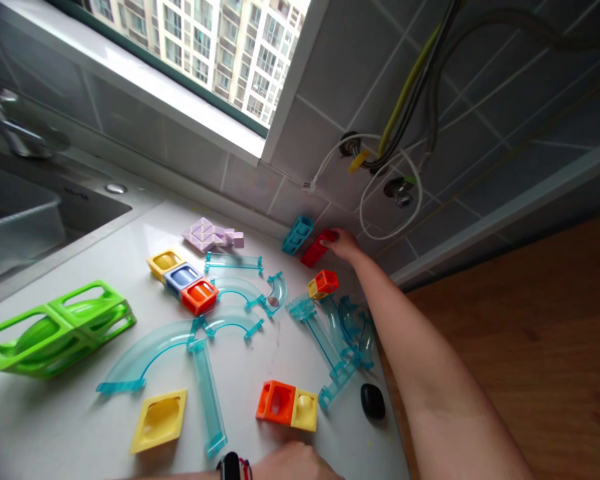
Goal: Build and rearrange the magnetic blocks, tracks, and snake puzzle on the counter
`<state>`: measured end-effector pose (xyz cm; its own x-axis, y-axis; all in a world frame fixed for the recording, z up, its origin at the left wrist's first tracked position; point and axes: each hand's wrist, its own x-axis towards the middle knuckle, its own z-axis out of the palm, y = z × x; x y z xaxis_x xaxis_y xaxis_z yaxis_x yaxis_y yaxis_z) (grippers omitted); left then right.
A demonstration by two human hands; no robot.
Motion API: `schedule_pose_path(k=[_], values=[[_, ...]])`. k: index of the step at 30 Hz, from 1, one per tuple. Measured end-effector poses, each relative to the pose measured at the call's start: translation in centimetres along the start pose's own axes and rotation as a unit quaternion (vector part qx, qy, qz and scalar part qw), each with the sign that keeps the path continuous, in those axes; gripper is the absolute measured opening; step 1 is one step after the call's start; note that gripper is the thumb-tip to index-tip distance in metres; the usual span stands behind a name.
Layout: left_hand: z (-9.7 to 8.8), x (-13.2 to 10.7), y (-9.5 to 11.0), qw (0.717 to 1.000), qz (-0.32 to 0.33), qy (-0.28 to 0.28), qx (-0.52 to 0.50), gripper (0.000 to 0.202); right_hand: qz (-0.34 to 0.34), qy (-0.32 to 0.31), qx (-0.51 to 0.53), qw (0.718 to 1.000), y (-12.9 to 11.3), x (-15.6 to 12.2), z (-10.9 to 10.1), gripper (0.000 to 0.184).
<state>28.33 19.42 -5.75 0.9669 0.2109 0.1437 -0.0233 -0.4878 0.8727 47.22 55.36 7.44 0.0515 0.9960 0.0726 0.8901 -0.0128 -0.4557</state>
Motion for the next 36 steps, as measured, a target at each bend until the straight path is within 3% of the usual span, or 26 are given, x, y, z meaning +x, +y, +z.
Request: schedule_pose_path(k=[7,14,21,32,36], values=[[0.6,0.2,-0.4,1.0,0.001,0.028,-0.004,0.019,-0.058,-0.089,-0.04,0.993,-1.2,0.2,-2.4,0.064],[-1.4,-1.0,1.6,0.999,-0.008,0.0,0.031,0.013,-0.022,-0.056,-0.103,0.993,-2.2,0.6,-2.0,0.05],[-1.8,-1.2,1.7,1.0,0.008,0.009,0.027,0.009,0.032,-0.084,-0.108,0.99,-3.2,1.1,-2.3,0.069],[-1.9,-1.2,1.9,0.999,0.003,-0.009,0.041,0.015,0.06,-0.077,-0.187,0.977,-3.8,1.5,-2.2,0.064],[-1.3,-1.1,1.4,0.999,0.015,0.013,0.041,0.01,0.085,-0.069,-0.223,0.969,-4.1,1.6,-2.1,0.077]])
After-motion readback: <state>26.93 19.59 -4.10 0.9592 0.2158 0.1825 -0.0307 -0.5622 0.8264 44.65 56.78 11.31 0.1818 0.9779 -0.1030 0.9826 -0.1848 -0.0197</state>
